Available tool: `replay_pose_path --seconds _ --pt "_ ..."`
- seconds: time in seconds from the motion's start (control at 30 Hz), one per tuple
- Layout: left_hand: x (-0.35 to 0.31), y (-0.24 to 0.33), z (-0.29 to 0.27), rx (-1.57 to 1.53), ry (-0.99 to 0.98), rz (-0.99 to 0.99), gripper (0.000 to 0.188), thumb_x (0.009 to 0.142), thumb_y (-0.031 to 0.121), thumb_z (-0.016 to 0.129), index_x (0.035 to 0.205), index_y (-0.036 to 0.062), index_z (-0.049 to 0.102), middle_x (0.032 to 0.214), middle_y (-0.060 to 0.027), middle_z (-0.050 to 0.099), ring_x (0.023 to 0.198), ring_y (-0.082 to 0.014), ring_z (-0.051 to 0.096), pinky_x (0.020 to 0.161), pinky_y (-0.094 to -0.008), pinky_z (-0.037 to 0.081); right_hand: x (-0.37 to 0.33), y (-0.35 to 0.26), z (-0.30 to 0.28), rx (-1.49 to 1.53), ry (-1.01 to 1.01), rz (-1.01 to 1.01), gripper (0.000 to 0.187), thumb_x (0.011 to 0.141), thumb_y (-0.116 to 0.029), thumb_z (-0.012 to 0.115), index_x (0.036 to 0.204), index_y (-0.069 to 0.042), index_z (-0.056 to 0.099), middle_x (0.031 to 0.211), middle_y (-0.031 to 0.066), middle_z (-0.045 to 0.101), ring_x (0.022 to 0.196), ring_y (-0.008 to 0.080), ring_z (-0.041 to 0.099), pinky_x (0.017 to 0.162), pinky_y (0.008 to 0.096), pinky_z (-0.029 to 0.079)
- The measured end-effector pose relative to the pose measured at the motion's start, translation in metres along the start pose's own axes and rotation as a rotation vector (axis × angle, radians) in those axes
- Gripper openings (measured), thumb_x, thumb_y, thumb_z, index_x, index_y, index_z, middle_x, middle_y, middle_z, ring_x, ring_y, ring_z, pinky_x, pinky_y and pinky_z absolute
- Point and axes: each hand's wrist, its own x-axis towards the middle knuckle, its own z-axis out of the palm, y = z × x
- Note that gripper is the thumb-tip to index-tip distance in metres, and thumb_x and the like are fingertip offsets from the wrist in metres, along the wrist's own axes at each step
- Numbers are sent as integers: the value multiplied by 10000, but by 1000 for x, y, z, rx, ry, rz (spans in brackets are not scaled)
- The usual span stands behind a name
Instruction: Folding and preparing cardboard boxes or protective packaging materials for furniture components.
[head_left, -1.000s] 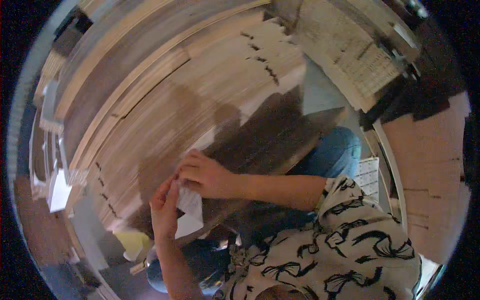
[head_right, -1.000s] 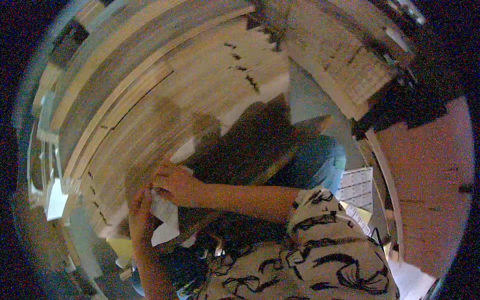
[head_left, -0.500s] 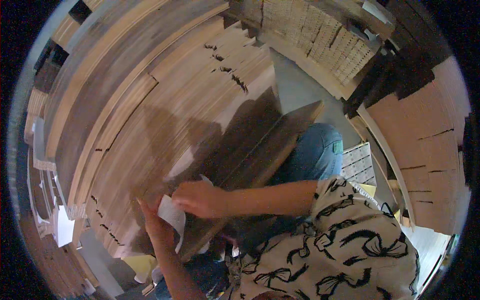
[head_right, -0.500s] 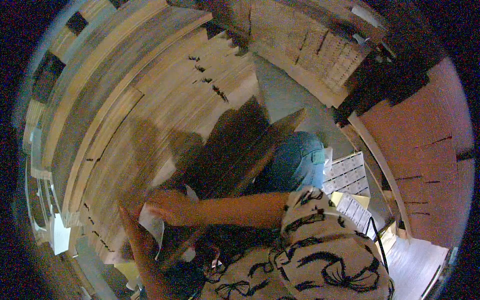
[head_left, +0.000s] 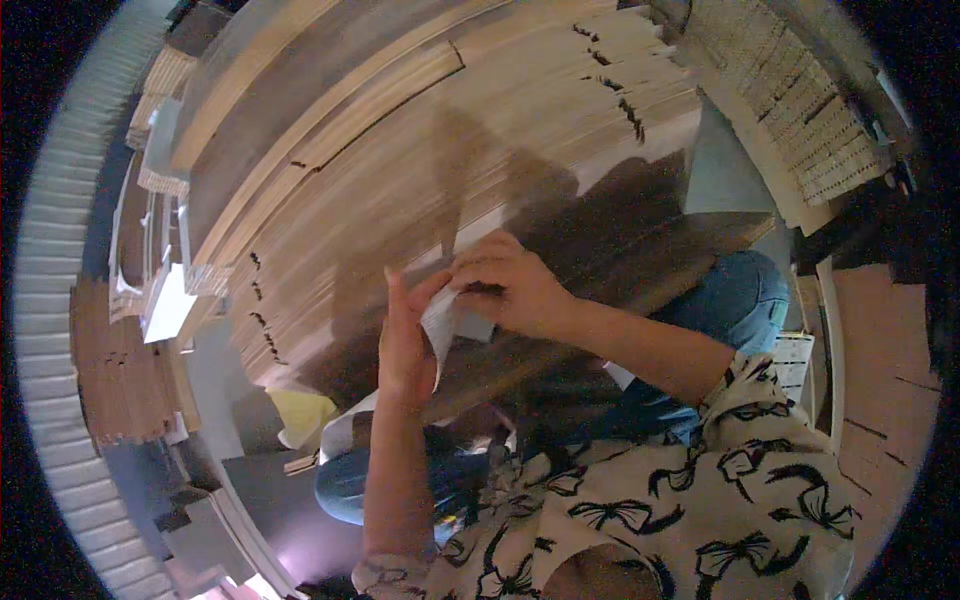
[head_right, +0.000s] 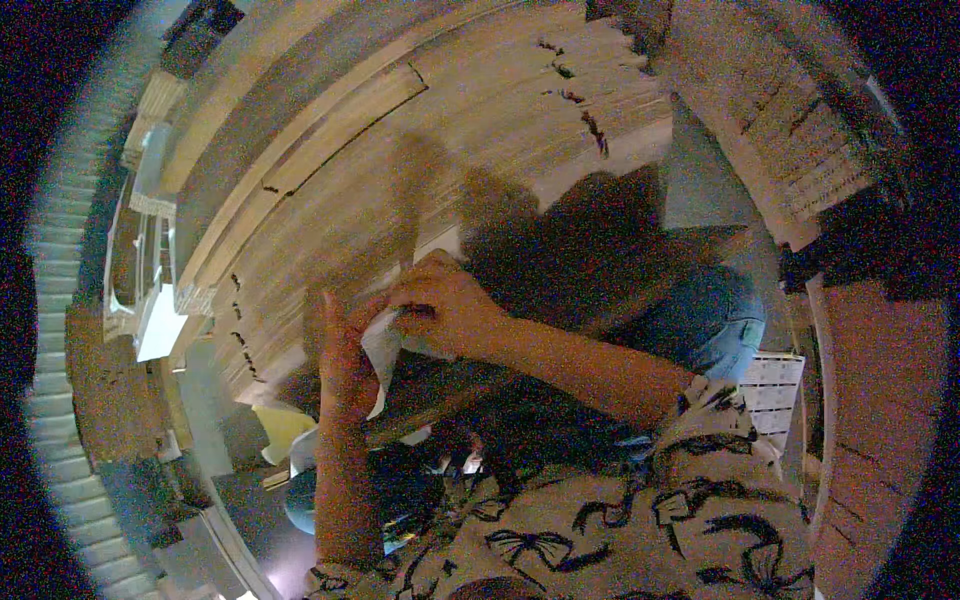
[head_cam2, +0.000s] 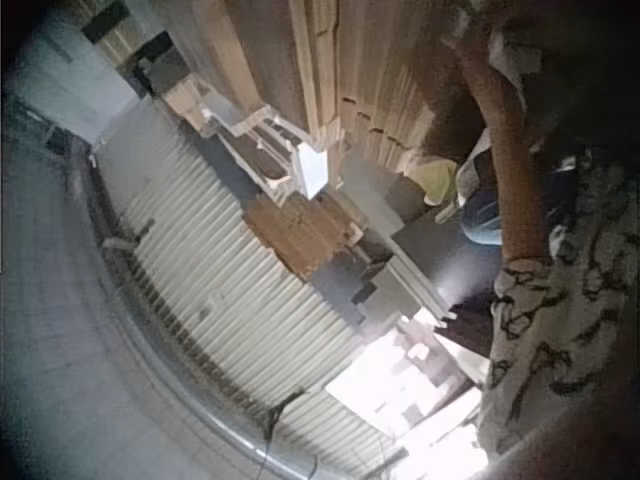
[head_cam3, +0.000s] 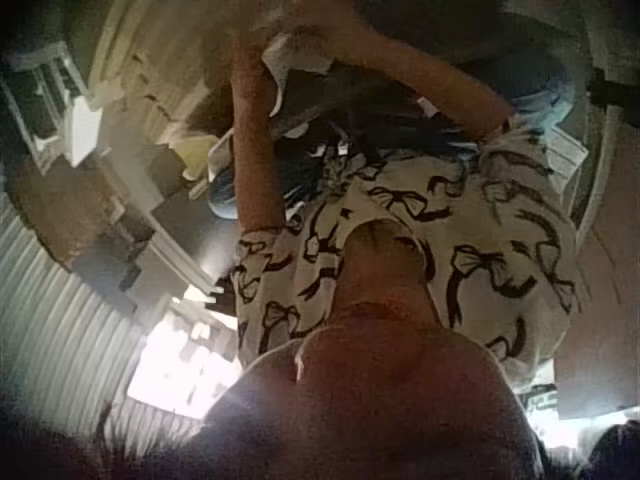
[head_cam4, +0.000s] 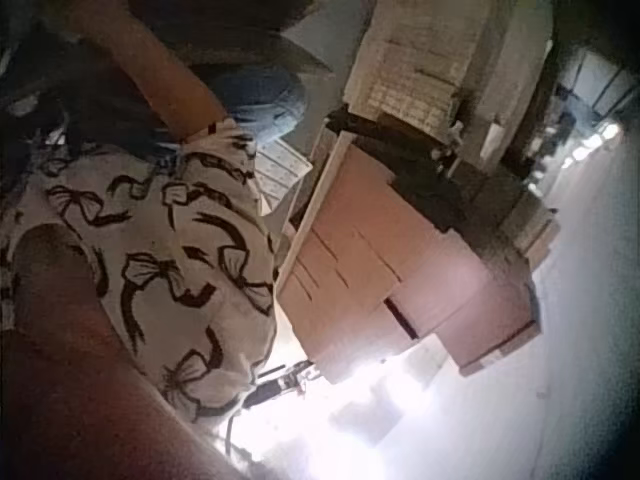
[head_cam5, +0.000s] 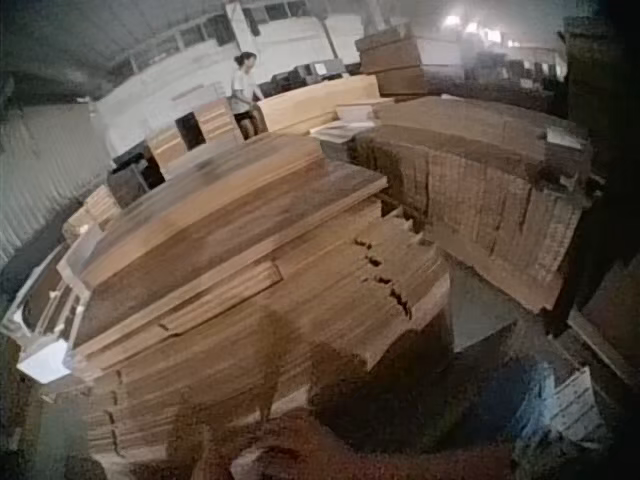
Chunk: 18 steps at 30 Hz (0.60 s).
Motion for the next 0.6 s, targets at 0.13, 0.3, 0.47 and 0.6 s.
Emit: replay_pose_path --seconds 0.13,0.3,0.47,0.6 --pt "3 -7 -17 -29 20 16 719 864 611 287 1103 -15 547 1001 -125 604 859 -202 582 750 -287 460 -3 0 18 68 89 -22 262 653 -126 722 897 -129 628 1003 54 567 952 265 493 831 366 404" --pt "-3 -10 -12 33 79 35 788 887 597 202 1257 -75 383 1217 -151 475 1110 -215 452 962 -312 315 -6 -12 26 118 184 176 232 646 -125 728 857 -129 631 1022 41 557 961 251 485 829 350 398" --pt "-18 2 9 245 137 145 826 869 627 172 1277 -67 358 1255 -134 449 1142 -217 430 981 -310 302 -3 -1 30 45 211 -204 224 659 -128 712 859 -112 612 1017 31 555 988 259 468 842 372 389" --pt "-13 3 -12 -149 4 -2 816 864 635 181 1249 -48 404 1190 -127 504 1091 -218 473 957 -311 336 1 -17 32 -17 181 -220 212 670 -93 686 859 -89 591 1024 31 556 961 267 481 850 388 391"
